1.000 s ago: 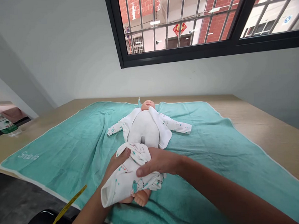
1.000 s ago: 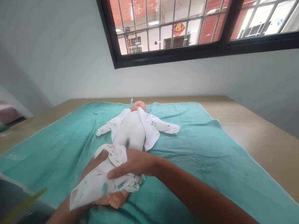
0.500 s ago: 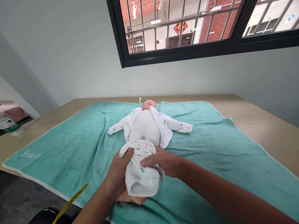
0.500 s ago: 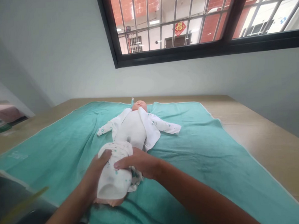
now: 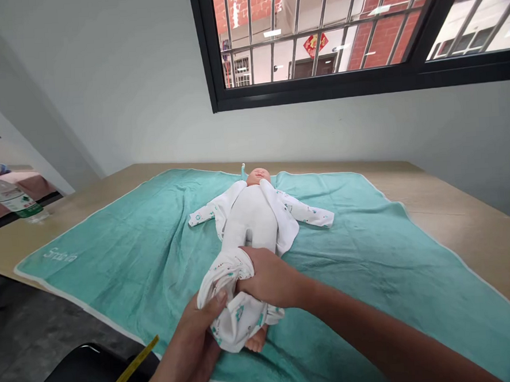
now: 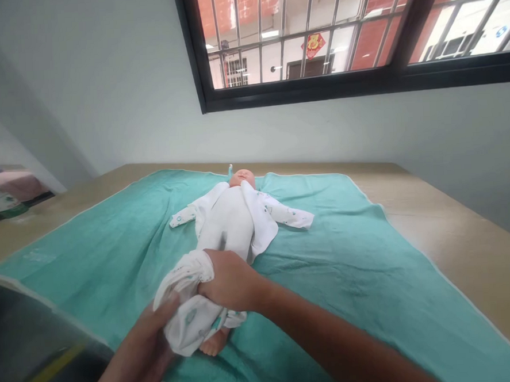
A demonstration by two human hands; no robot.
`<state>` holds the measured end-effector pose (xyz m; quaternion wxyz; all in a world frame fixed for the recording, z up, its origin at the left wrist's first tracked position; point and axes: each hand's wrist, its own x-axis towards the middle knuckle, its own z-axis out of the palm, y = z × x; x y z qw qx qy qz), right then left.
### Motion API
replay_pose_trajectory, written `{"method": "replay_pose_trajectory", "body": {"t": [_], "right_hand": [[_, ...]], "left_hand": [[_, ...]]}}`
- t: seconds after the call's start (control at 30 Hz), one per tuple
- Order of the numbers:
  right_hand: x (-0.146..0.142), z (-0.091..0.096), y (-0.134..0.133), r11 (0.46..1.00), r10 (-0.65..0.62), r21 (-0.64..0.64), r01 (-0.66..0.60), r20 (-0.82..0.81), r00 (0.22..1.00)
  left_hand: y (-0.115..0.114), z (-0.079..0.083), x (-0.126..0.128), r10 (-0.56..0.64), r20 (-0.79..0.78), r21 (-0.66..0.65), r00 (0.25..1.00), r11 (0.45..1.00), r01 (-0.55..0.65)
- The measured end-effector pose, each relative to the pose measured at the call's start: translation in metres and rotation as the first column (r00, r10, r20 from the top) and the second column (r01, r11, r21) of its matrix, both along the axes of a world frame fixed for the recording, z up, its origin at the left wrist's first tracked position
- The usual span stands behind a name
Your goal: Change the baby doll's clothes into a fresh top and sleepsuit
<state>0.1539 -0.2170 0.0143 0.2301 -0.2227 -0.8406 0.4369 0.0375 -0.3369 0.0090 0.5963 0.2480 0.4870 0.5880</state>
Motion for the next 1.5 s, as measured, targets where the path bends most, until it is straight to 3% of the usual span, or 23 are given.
{"method": "replay_pose_trajectory", "body": {"t": [0.13,0.27,0.37,0.53,0.63,0.73,0.87,1.0,1.2,1.27,1.5], "right_hand": [[-0.003,-0.002,0.0,0.961,0.038,0.264,-0.089,0.19,0.981],[-0.009,-0.005,-0.003,0.881,0.075,0.422,-0.213,0.32,0.945],[-0.014,-0.002,-0.006,0.831,0.126,0.472,-0.295,0.356,0.926],[-0.017,0.008,-0.007,0.885,0.215,0.325,-0.332,0.346,0.913],[-0.017,0.009,-0.006,0.899,0.241,0.288,-0.329,0.301,0.923],[-0.018,0.005,-0.006,0.913,0.224,0.266,-0.309,0.306,0.925],[-0.021,0.0,-0.005,0.949,0.147,0.232,-0.213,0.27,0.951],[-0.023,0.0,-0.007,0.96,0.117,0.218,-0.176,0.258,0.959],[-0.024,-0.008,-0.008,0.925,0.076,0.334,-0.18,0.302,0.95],[-0.024,-0.01,-0.007,0.907,0.091,0.369,-0.203,0.3,0.949],[-0.022,-0.006,-0.008,0.942,0.052,0.297,-0.158,0.335,0.941]], "left_hand": [[-0.014,-0.004,0.012,0.195,-0.195,0.002,0.961,0.98,-0.198],[-0.026,-0.013,0.011,0.366,-0.478,-0.004,0.798,0.908,-0.419],[-0.027,-0.016,0.01,0.397,-0.598,0.018,0.696,0.875,-0.484],[-0.019,-0.014,0.013,0.425,-0.668,0.065,0.611,0.851,-0.521],[-0.018,-0.011,0.013,0.371,-0.737,-0.013,0.565,0.828,-0.561],[-0.017,-0.01,0.01,0.291,-0.789,-0.082,0.541,0.823,-0.562],[-0.011,-0.01,0.005,0.279,-0.806,-0.032,0.521,0.86,-0.51],[-0.009,-0.011,-0.001,0.262,-0.831,-0.009,0.491,0.876,-0.482],[-0.021,-0.025,-0.007,0.218,-0.919,0.055,0.329,0.896,-0.44],[-0.026,-0.026,-0.007,0.231,-0.907,0.067,0.351,0.904,-0.422],[-0.025,-0.011,-0.004,0.283,-0.75,-0.019,0.597,0.894,-0.447]]}}
